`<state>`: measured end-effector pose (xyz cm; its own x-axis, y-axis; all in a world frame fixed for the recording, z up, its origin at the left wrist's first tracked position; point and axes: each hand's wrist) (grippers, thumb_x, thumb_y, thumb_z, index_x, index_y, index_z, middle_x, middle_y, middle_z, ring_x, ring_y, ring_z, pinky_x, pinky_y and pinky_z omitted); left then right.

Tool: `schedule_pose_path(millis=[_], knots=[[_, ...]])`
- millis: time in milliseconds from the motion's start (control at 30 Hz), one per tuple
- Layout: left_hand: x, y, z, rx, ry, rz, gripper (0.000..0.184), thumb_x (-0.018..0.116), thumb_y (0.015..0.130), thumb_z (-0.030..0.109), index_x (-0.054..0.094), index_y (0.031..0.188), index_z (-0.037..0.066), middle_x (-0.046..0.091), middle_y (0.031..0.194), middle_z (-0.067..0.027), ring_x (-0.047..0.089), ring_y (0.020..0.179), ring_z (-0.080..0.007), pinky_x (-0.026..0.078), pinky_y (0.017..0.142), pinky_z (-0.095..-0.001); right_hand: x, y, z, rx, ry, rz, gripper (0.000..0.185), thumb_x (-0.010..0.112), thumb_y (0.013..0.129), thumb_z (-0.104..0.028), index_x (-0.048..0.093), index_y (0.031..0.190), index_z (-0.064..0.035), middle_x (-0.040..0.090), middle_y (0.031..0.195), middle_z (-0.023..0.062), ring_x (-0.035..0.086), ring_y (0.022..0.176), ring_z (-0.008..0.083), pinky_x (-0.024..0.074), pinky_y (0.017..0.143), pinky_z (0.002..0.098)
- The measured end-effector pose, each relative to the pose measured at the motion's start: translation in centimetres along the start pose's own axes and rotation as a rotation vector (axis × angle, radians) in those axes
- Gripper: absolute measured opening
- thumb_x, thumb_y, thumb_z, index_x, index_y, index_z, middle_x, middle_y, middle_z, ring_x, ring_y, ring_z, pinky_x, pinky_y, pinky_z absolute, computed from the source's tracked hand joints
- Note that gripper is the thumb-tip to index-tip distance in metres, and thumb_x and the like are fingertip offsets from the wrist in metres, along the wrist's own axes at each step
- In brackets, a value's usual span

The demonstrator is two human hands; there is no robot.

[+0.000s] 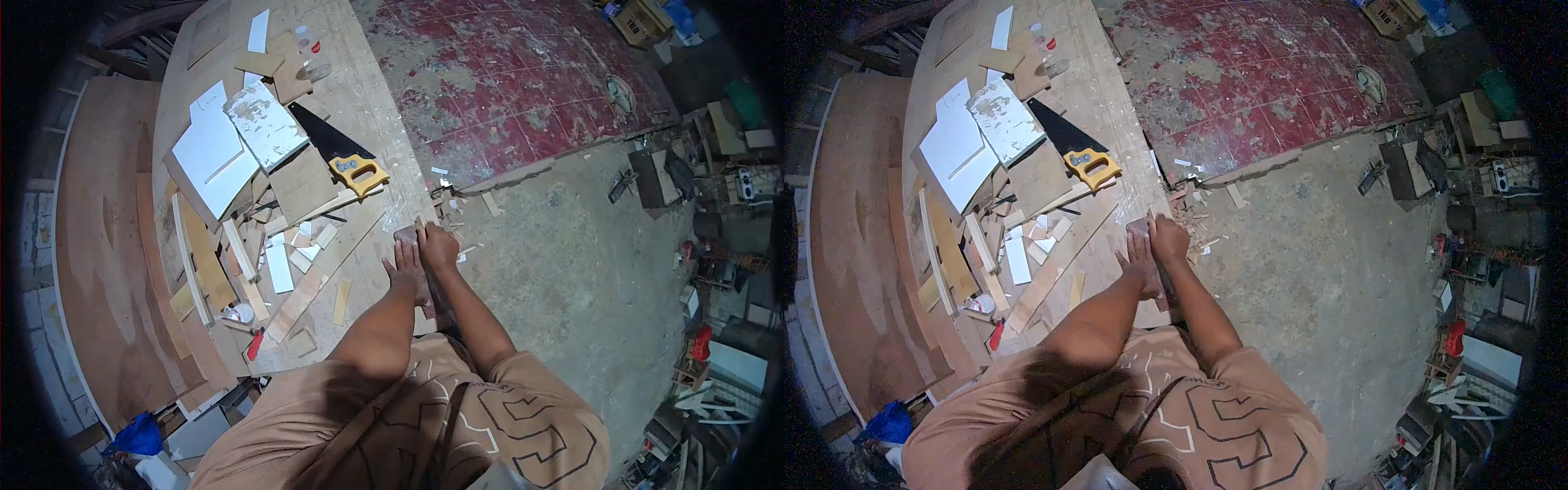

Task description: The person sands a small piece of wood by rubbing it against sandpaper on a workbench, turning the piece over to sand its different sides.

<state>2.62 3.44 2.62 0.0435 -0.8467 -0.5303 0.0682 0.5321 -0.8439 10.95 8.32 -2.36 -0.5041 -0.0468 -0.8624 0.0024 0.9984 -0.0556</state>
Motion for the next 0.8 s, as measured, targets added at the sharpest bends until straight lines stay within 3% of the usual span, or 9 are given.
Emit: schedule_pose_path(millis=[200, 400, 500, 633, 667, 800], knots=[[0.6, 0.6, -0.4, 0.016, -0.001, 0.024, 0.145, 0.087, 0.061, 0.045, -0.016, 0.151, -0.003, -0.018, 0.159, -0.0251, -0.023, 0.145, -0.0440, 0.000, 0.108, -0.0756, -2.0, -9.7, 3.0, -0.002, 0.053, -0.080, 0.034, 0.061, 0.091, -0.038, 0.061, 0.077, -0.0070, 0.064, 0.073, 0.0171, 0.064, 0.066, 0.0379, 0.0490, 0.059, 0.0483], [0.6, 0.7, -0.6, 0.015, -0.036, 0.018, 0.145, 0.088, 0.061, 0.044, -0.016, 0.151, -0.002, -0.019, 0.160, -0.0226, -0.024, 0.145, -0.0440, 0.000, 0.108, -0.0756, -1.9, -5.7, 2.4, 0.030, -0.040, -0.113, 0.034, 0.062, 0.090, -0.038, 0.062, 0.078, -0.0066, 0.065, 0.074, 0.0175, 0.065, 0.069, 0.0381, 0.0491, 0.060, 0.0498], [0.5, 0.6, -0.6, 0.065, -0.016, -0.002, 0.147, 0.087, 0.060, 0.047, -0.016, 0.149, -0.007, -0.020, 0.157, -0.0292, -0.023, 0.144, -0.0463, 0.000, 0.107, -0.0762, -0.2, 0.5, 0.9, 0.000, -0.062, -0.085, 0.034, 0.060, 0.091, -0.038, 0.063, 0.080, -0.0061, 0.066, 0.076, 0.0177, 0.066, 0.071, 0.0386, 0.0498, 0.061, 0.0507], [0.7, 0.7, -0.5, 0.018, -0.009, 0.011, 0.149, 0.089, 0.058, 0.045, -0.017, 0.151, -0.003, -0.020, 0.159, -0.0246, -0.022, 0.145, -0.0442, 0.000, 0.108, -0.0759, -0.1, 3.4, -0.8, 0.003, -0.071, -0.103, 0.035, 0.058, 0.093, -0.038, 0.063, 0.082, -0.0054, 0.067, 0.077, 0.0174, 0.066, 0.073, 0.0383, 0.0501, 0.062, 0.0510], [0.7, 0.7, -0.3, 0.001, -0.022, 0.020, 0.148, 0.090, 0.058, 0.042, -0.017, 0.152, 0.000, -0.019, 0.161, -0.0208, -0.022, 0.146, -0.0420, -0.001, 0.108, -0.0758, -0.3, 2.9, -0.8, 0.004, -0.073, -0.100, 0.035, 0.058, 0.093, -0.038, 0.063, 0.082, -0.0054, 0.067, 0.077, 0.0174, 0.066, 0.073, 0.0383, 0.0501, 0.062, 0.0510], [0.6, 0.5, -0.5, 0.034, -0.054, 0.001, 0.146, 0.089, 0.059, 0.042, -0.017, 0.152, 0.000, -0.020, 0.160, -0.0206, -0.022, 0.146, -0.0422, -0.001, 0.108, -0.0756, -0.6, -4.5, 1.7, -0.013, -0.018, -0.105, 0.034, 0.057, 0.094, -0.038, 0.061, 0.082, -0.0066, 0.066, 0.076, 0.0171, 0.066, 0.072, 0.0377, 0.0498, 0.061, 0.0502]])
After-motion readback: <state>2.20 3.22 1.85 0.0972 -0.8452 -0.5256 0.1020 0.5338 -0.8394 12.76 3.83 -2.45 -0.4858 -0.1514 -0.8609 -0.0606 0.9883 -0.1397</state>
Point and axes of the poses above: each hand's wrist, its own y-axis towards the middle knuckle, its own x-axis out of the palm, z = x × y
